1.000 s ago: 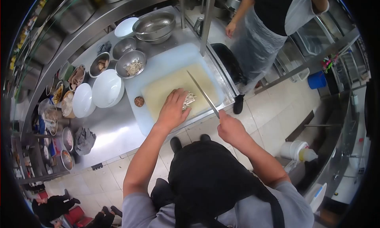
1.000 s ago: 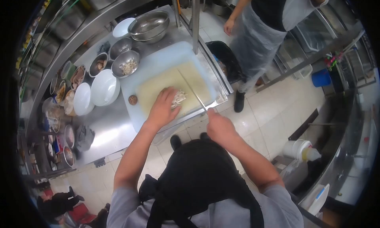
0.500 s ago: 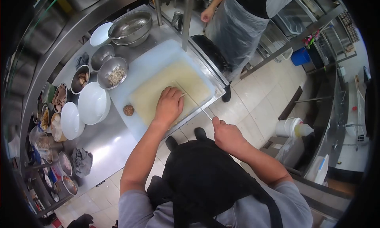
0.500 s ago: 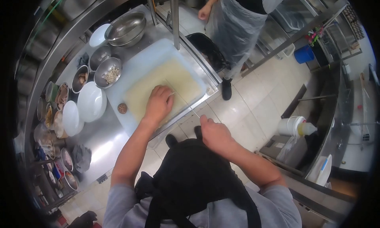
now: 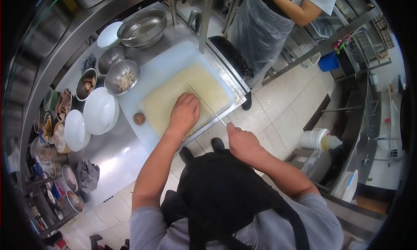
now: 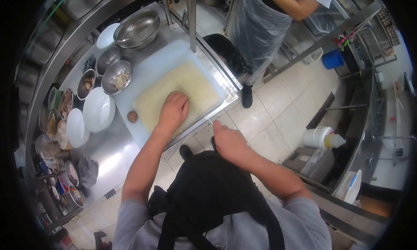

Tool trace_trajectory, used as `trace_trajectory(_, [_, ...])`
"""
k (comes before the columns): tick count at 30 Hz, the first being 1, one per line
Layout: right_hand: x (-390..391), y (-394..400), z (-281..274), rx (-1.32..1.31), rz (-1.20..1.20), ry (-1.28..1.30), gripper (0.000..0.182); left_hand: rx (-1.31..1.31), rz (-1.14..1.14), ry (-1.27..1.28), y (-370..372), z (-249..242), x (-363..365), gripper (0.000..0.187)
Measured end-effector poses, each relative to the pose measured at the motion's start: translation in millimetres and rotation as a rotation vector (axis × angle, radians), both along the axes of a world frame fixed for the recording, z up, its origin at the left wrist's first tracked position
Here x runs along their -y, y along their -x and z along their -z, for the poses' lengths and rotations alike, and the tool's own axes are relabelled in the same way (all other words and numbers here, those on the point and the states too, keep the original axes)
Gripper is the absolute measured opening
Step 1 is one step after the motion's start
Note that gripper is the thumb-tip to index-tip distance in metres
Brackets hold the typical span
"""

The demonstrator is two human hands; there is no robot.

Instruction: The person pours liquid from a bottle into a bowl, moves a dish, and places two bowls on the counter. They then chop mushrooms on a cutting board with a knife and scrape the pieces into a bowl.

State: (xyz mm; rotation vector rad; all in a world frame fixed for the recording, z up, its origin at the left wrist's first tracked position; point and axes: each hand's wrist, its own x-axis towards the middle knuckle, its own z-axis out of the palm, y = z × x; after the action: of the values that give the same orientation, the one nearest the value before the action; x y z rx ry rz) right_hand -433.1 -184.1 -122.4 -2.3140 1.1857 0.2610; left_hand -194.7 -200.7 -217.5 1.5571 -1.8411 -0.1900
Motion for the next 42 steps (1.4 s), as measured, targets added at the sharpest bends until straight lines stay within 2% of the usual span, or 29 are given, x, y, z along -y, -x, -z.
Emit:
trace_trajectory(2, [-3, 6, -8, 0.014, -0.026, -0.030, 0.022, 0.012, -0.017, 0.000, 1, 1, -1, 0.012])
trace_trajectory(8, [4, -6, 23, 0.028, -0.002, 0.004, 0.024, -0.031, -0.047, 0.088, 3, 5, 0, 0.009])
trace_trajectory(14, [-5, 9, -9, -0.004, -0.040, -0.060, 0.025, -0.061, -0.039, 0.045, 1, 3, -4, 0.012])
trace_trajectory(18, [-2, -2, 22, 0.052, -0.042, 0.009, 0.025, -0.070, -0.047, 0.072, 1, 5, -3, 0.010])
trace_trajectory(21, [5, -11, 20, 0.040, -0.008, 0.044, 0.023, -0.031, -0.040, 0.074, 0, 5, -2, 0.011])
trace_trajectory(24, [-2, 0, -3, 0.060, -0.027, 0.014, 0.024, -0.044, -0.046, 0.020, 0, 3, -4, 0.011])
trace_trajectory(26, [-5, 5, -8, -0.054, -0.028, -0.063, 0.023, -0.080, -0.058, 0.052, 0, 7, -4, 0.012])
trace_trajectory(30, [4, -5, 30, 0.078, -0.039, 0.045, 0.022, -0.074, -0.048, 0.026, 0, 7, -6, 0.014])
trace_trajectory(32, [11, -14, 28, 0.097, -0.031, 0.033, 0.023, -0.046, -0.043, -0.086, 1, -5, -11, 0.019])
trace_trajectory(35, [14, -14, 32, 0.078, -0.031, 0.047, 0.026, 0.048, -0.012, -0.035, 0, -17, -21, 0.023])
trace_trajectory(42, [13, -14, 12, 0.026, -0.026, 0.039, 0.029, -0.010, 0.012, -0.071, -7, -2, -15, 0.023])
